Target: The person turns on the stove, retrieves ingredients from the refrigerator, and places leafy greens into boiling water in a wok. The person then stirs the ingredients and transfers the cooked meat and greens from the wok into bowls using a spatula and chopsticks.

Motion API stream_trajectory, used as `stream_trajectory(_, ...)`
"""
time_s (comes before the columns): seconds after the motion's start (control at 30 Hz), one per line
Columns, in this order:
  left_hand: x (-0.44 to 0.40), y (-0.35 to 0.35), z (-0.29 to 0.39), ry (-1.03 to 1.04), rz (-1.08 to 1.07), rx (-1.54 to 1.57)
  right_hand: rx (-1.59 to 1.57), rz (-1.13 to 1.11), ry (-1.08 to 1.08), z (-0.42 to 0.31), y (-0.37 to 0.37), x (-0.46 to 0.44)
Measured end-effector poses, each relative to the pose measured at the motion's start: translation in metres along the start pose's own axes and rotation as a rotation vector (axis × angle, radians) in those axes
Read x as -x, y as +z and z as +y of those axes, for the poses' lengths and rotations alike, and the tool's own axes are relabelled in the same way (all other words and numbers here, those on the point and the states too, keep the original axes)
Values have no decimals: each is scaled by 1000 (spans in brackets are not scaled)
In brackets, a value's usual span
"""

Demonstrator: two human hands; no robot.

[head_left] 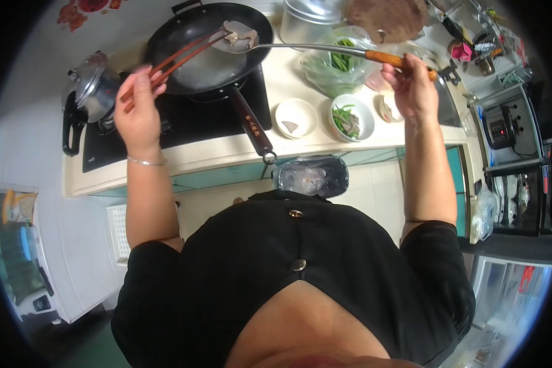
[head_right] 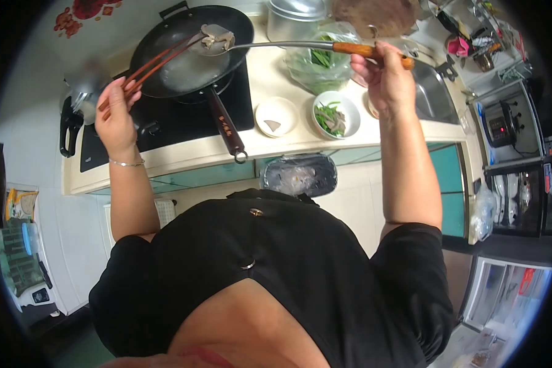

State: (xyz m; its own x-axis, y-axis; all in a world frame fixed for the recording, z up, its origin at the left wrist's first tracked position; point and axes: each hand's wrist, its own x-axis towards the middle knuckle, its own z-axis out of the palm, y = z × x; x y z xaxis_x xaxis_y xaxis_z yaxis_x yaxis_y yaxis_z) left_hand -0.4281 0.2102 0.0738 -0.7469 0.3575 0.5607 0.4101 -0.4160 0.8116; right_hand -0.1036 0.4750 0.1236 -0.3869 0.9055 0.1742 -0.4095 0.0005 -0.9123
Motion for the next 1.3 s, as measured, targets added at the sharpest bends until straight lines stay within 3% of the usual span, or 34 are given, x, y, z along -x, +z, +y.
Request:
stream_trajectory(0.3,34,33,30,-67,-163,-2,135,1,-17,-68,-85,44)
stream_trajectory(0.57,52,82,9,-230,-647,-75,251,27,56,-75,-114,79)
stream_trajectory(0.73,57,110,3,-303,-673,-129,282,60,82,-69,-127,85)
stream_trajectory(0.93,57,111,9,-245,-730,-298,317,96,114,-67,-135,95)
stream_trajectory(1.17,60,108,-13,-354,-799,-286,380,111,96,-68,-129,100)
stream_trajectory(1.3,66,120,0,-360,-715,-95,394,123,106,-68,-131,103)
